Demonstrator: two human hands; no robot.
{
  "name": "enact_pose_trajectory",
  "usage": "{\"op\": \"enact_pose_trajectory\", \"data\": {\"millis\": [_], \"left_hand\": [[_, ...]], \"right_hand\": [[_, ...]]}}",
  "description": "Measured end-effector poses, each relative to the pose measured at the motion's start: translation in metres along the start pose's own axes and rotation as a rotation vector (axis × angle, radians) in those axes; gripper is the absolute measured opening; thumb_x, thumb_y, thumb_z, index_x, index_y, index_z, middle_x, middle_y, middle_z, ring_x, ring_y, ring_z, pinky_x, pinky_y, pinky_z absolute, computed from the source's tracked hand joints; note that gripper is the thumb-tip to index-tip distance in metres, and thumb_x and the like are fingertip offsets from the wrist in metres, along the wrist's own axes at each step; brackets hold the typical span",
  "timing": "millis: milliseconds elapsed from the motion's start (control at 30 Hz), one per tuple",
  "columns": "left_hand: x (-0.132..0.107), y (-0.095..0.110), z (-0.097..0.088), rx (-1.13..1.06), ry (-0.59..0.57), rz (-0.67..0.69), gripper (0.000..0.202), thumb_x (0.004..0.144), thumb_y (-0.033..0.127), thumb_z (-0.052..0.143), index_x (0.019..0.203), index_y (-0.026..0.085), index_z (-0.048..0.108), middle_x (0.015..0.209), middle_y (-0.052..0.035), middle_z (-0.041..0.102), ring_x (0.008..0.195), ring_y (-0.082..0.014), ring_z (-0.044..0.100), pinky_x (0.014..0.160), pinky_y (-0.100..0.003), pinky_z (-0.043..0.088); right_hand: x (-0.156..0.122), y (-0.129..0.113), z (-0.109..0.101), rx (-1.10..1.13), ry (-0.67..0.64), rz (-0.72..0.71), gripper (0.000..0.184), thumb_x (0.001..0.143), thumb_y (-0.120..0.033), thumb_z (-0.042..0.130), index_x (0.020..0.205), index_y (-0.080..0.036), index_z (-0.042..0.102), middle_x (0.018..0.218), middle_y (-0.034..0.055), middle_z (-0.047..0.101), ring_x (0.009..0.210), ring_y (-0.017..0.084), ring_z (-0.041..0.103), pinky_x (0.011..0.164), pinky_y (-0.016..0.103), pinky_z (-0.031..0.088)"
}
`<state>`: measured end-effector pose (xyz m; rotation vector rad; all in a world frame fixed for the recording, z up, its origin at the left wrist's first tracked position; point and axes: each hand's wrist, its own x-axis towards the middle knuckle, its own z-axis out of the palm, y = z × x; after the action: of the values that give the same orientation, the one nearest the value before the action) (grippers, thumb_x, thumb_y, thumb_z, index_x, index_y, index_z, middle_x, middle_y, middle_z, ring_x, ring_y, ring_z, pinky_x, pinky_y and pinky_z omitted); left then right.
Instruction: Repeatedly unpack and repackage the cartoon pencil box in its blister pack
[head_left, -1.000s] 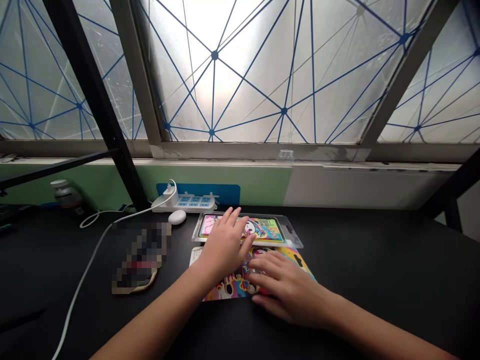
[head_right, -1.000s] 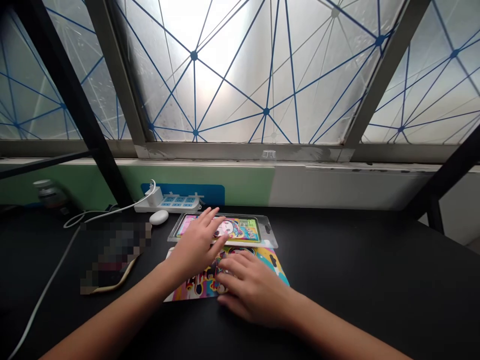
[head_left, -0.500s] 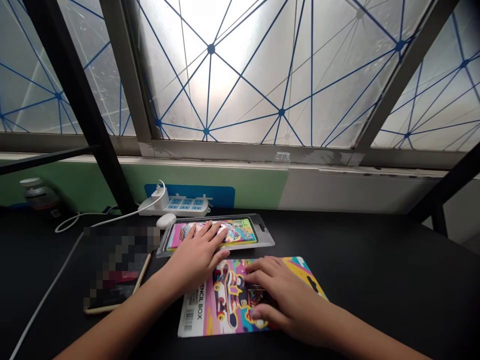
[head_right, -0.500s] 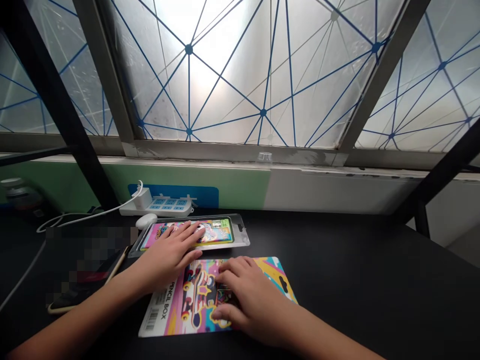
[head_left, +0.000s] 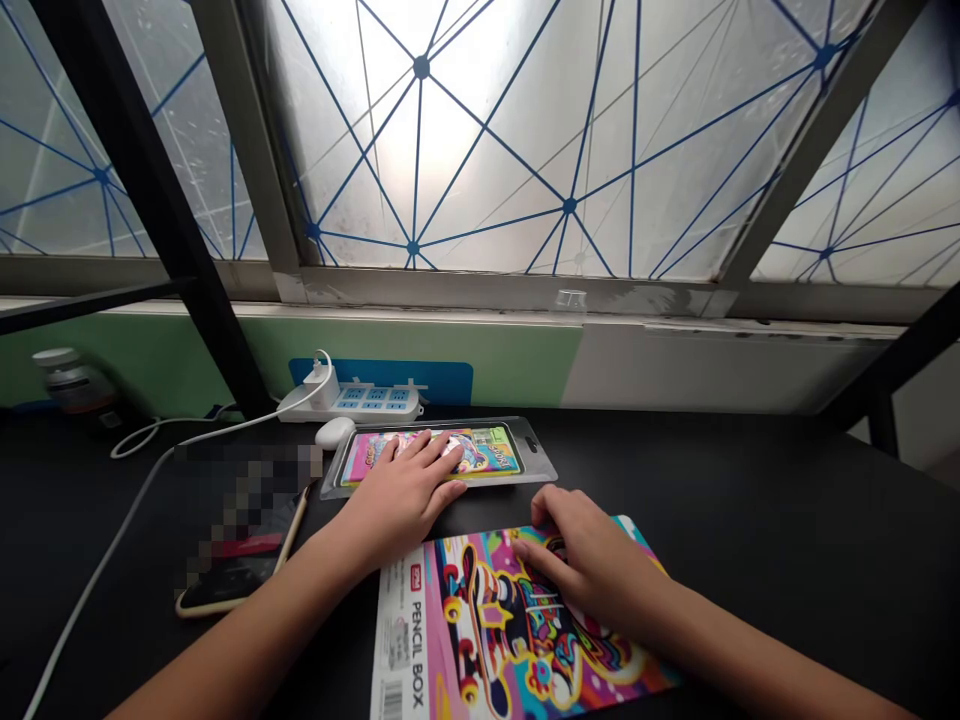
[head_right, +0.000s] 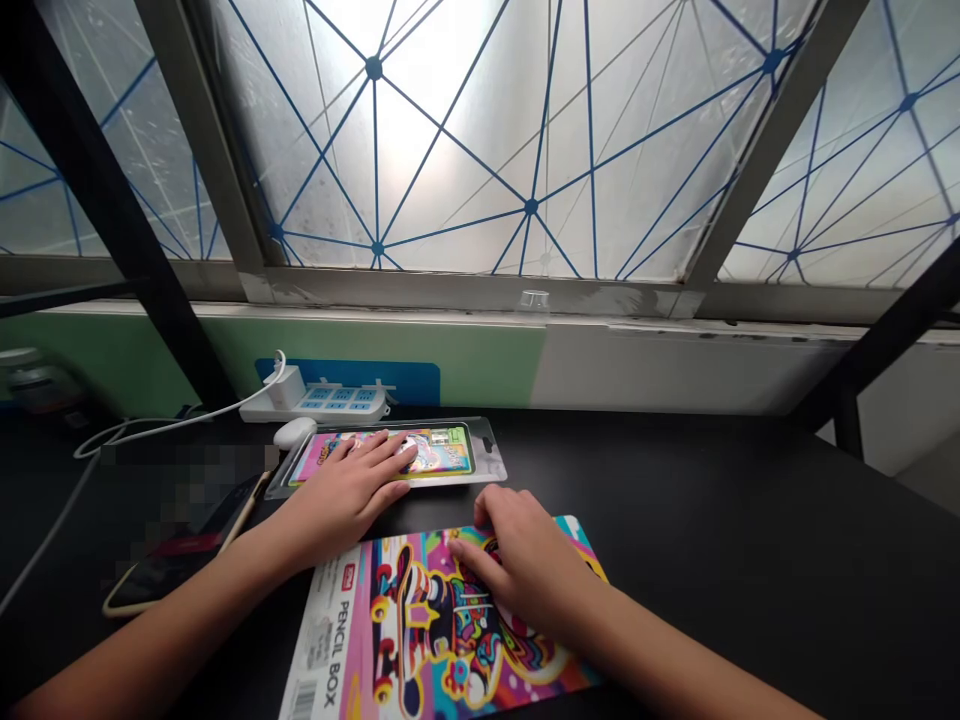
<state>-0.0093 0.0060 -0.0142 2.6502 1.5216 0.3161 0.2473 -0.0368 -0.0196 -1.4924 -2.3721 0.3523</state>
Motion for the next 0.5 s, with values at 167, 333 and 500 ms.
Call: {"op": "enact_pose_trajectory", "data": {"millis": [167, 333, 500], "left_hand": [[-0.001, 0.0, -0.007, -0.066, 0.044, 0.031, 0.043, 0.108, 0.044, 0.032, 0.139, 0.032, 0.058, 0.153, -0.0013, 0.052, 0.142, -0.0302, 0.043, 0.114, -0.056, 0.032], [-0.004, 0.009, -0.011, -0.131, 0.147, 0.091, 0.033, 0.105, 0.039, 0.042, 0.111, 0.028, 0.073, 0.129, -0.0028, 0.069, 0.118, -0.0267, 0.059, 0.102, -0.048, 0.043], [-0.008, 0.022, -0.009, -0.101, 0.185, 0.135, 0.021, 0.099, 0.036, 0.055, 0.111, 0.025, 0.069, 0.115, -0.0058, 0.068, 0.106, -0.0269, 0.059, 0.094, -0.046, 0.047]], "right_hand": [[0.006, 0.027, -0.03, 0.093, 0.049, 0.071, 0.034, 0.092, -0.057, 0.057, 0.084, -0.024, 0.052, 0.072, -0.0002, 0.064, 0.063, 0.018, 0.056, 0.058, 0.03, 0.039], [0.021, 0.09, -0.059, 0.132, -0.045, 0.26, 0.047, 0.088, -0.068, 0.054, 0.078, -0.023, 0.065, 0.07, 0.002, 0.07, 0.062, 0.02, 0.061, 0.056, 0.03, 0.043], [0.025, 0.106, -0.058, 0.096, -0.028, 0.223, 0.045, 0.086, -0.065, 0.056, 0.089, -0.023, 0.071, 0.098, 0.0078, 0.074, 0.09, 0.027, 0.067, 0.075, 0.036, 0.05]]}}
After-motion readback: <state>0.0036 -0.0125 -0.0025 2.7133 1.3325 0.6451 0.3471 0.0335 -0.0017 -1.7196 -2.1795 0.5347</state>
